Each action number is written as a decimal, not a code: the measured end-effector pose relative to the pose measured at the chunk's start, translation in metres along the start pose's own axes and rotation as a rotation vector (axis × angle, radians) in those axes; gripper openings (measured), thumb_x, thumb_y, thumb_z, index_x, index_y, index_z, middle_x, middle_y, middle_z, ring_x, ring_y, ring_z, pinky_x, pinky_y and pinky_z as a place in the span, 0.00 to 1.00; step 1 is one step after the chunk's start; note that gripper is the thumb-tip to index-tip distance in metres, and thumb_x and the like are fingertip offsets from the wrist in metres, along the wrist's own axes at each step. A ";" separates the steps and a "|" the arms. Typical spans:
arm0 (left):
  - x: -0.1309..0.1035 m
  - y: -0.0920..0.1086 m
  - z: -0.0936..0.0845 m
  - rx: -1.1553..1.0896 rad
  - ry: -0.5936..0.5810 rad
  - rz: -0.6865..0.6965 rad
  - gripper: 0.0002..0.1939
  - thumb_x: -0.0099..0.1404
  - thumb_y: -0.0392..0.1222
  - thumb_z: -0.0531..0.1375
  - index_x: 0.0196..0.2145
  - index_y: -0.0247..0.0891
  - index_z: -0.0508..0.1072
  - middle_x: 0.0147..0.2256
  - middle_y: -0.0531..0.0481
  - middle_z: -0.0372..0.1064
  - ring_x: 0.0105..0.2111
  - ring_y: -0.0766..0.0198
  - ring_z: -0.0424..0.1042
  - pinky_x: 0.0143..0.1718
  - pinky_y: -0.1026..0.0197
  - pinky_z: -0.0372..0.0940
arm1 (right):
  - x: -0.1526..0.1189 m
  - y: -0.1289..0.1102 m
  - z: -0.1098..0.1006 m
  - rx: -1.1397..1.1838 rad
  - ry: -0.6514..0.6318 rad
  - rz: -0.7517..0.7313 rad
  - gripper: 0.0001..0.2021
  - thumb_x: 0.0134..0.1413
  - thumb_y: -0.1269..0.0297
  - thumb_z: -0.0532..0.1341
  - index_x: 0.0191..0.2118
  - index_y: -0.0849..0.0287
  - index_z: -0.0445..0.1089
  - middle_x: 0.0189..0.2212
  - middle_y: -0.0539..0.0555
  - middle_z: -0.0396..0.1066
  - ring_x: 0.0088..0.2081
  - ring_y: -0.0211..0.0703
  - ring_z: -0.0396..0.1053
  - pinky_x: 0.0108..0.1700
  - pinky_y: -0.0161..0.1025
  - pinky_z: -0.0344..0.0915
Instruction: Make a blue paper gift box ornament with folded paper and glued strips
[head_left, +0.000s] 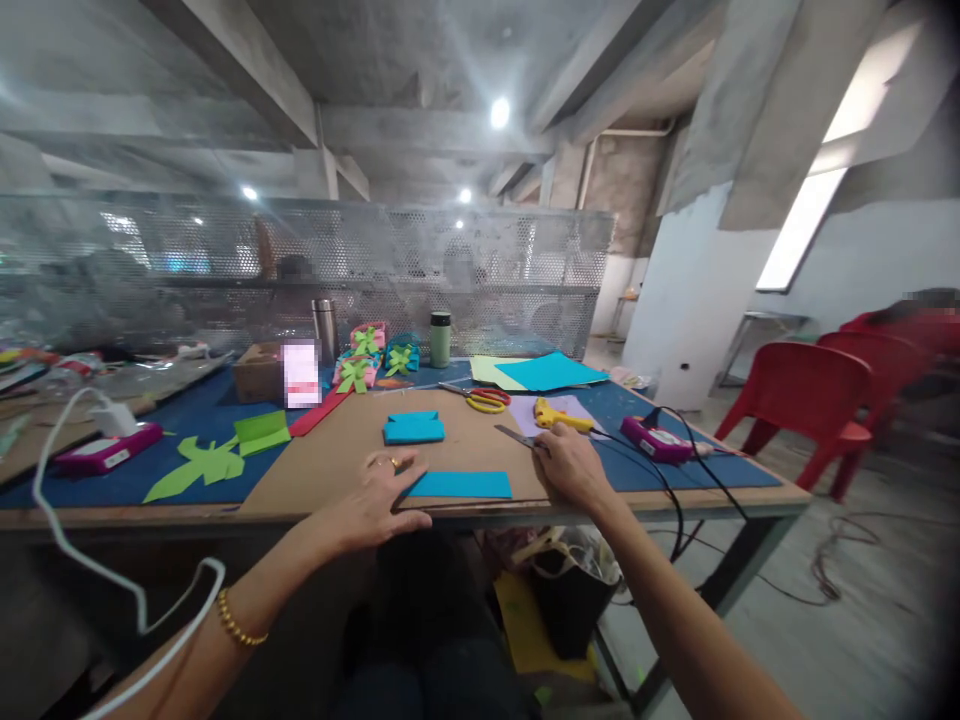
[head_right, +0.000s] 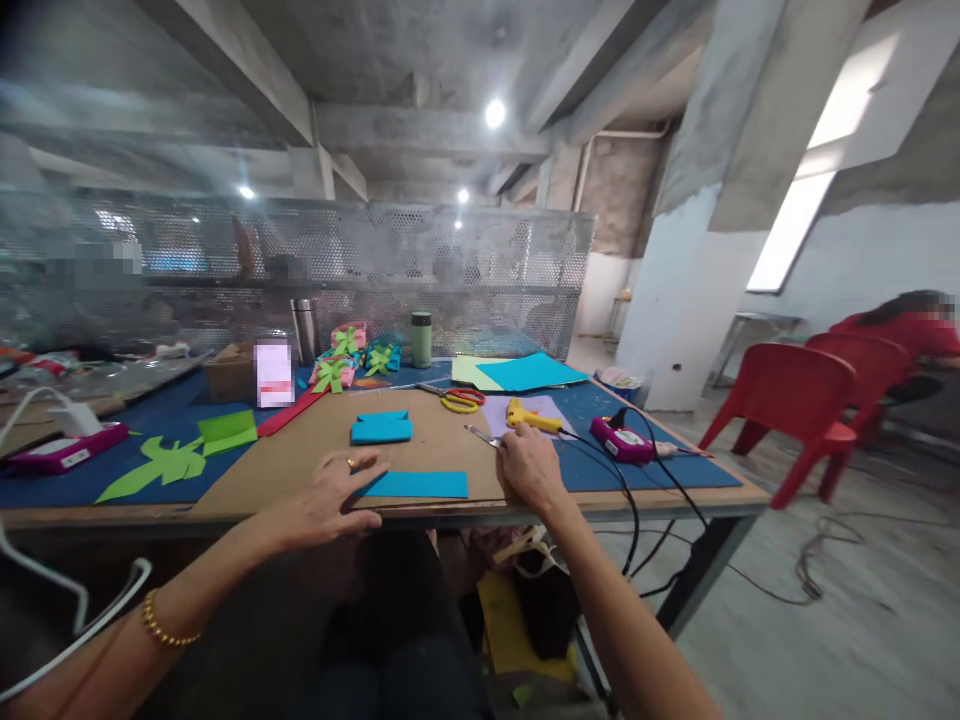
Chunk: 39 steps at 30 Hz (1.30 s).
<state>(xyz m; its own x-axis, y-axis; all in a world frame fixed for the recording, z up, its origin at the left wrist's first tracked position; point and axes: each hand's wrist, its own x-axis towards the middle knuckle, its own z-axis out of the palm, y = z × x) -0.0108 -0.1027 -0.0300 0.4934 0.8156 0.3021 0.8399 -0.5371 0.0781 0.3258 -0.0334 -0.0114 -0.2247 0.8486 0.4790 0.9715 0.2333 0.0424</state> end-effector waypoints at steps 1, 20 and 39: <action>-0.002 0.002 0.004 0.003 0.007 0.019 0.36 0.65 0.61 0.58 0.65 0.42 0.62 0.64 0.37 0.59 0.64 0.44 0.57 0.64 0.42 0.52 | -0.002 -0.005 0.000 -0.037 0.041 0.011 0.12 0.64 0.67 0.56 0.37 0.63 0.77 0.42 0.64 0.71 0.45 0.54 0.68 0.43 0.44 0.60; -0.039 -0.009 0.023 0.006 0.430 0.044 0.18 0.70 0.40 0.57 0.56 0.38 0.70 0.53 0.42 0.73 0.55 0.53 0.71 0.56 0.46 0.67 | -0.035 -0.061 0.015 0.496 0.328 -0.601 0.10 0.66 0.70 0.56 0.34 0.59 0.72 0.28 0.55 0.72 0.35 0.45 0.64 0.39 0.41 0.59; -0.067 -0.115 -0.047 0.485 0.303 -0.685 0.20 0.69 0.37 0.46 0.41 0.32 0.79 0.38 0.33 0.78 0.39 0.45 0.77 0.44 0.47 0.64 | -0.002 -0.049 0.023 0.743 0.215 -0.073 0.13 0.60 0.58 0.57 0.34 0.56 0.78 0.32 0.54 0.80 0.35 0.50 0.77 0.38 0.41 0.68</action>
<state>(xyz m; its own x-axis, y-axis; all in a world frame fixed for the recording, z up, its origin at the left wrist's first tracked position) -0.1513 -0.1053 -0.0145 -0.1749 0.7955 0.5801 0.9657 0.2533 -0.0563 0.2771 -0.0357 -0.0345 -0.1931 0.7258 0.6603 0.6317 0.6069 -0.4823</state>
